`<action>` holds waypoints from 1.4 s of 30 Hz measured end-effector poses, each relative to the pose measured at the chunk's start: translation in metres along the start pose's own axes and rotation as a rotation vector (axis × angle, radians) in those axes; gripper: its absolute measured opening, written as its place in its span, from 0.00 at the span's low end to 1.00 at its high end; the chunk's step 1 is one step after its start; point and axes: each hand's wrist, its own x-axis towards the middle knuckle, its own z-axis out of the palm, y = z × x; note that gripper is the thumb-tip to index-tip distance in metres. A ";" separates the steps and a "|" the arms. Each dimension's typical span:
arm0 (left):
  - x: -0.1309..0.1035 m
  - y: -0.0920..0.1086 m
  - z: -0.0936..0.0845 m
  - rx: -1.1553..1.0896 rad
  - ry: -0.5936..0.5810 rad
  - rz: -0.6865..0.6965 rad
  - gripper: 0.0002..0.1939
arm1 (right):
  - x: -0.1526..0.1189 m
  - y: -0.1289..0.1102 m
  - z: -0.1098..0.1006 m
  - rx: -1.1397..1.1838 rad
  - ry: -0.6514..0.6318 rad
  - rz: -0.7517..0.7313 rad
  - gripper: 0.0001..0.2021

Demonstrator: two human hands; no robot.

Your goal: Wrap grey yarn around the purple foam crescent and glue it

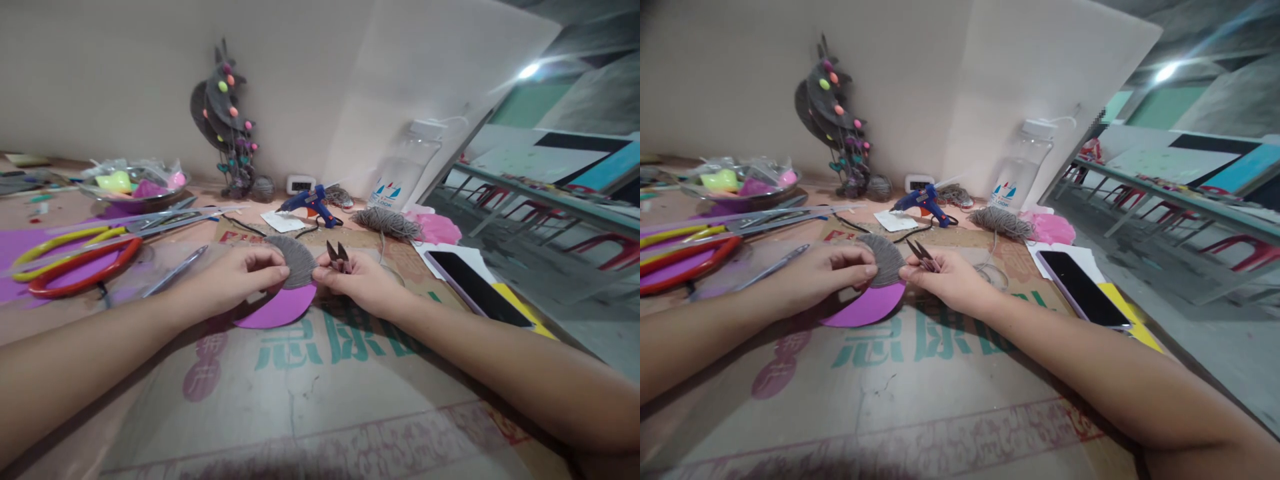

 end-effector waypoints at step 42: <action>-0.019 0.019 0.024 0.171 0.227 -0.058 0.19 | -0.001 0.009 0.006 -0.142 0.009 -0.078 0.08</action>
